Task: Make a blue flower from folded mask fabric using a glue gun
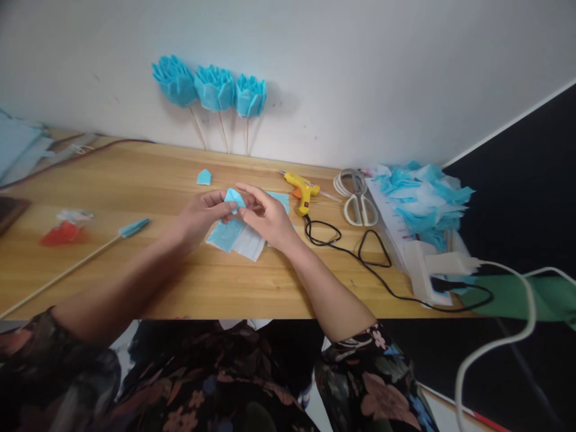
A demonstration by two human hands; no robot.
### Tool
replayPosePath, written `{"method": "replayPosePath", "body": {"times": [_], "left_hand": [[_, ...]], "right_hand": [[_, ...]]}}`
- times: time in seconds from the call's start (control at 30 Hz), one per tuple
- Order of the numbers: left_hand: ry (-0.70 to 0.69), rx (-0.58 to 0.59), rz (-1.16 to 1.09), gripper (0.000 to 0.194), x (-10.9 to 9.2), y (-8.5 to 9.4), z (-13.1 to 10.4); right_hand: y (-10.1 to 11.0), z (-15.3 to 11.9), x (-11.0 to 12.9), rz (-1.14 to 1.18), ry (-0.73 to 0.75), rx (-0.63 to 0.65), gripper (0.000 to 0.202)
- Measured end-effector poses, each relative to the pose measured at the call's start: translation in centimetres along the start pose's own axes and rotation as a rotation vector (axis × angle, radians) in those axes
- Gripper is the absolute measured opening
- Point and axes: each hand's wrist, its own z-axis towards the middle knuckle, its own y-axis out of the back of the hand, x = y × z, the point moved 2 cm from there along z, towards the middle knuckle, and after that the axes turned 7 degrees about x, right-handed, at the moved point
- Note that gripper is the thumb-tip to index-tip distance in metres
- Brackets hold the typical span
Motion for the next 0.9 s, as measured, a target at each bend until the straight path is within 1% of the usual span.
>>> {"method": "replayPosePath", "body": {"times": [0.13,0.27,0.47,0.63,0.77,0.9], "left_hand": [[-0.034,0.005,0.155,0.015,-0.41,-0.22,-0.25],[-0.043,0.029,0.222,0.019,-0.39,-0.47,-0.51],[-0.057,0.031,0.254,0.016,-0.64,-0.44,-0.69],[-0.065,0.03,0.218,0.014,-0.78,-0.41,-0.73],[-0.058,0.036,0.221,0.015,-0.86,-0.52,-0.8],[-0.043,0.034,0.234,0.013,-0.93,-0.55,-0.83]], "right_hand": [[0.56,0.2,-0.42,0.046,-0.001,-0.02,0.045],[0.61,0.24,-0.71,0.051,-0.016,-0.025,0.045],[0.4,0.09,-0.64,0.068,-0.015,-0.073,0.043],[0.65,-0.01,-0.6,0.062,-0.037,-0.052,0.043],[1.02,-0.01,-0.54,0.12,-0.055,-0.05,0.042],[1.12,0.07,-0.63,0.159,-0.063,-0.055,0.037]]}}
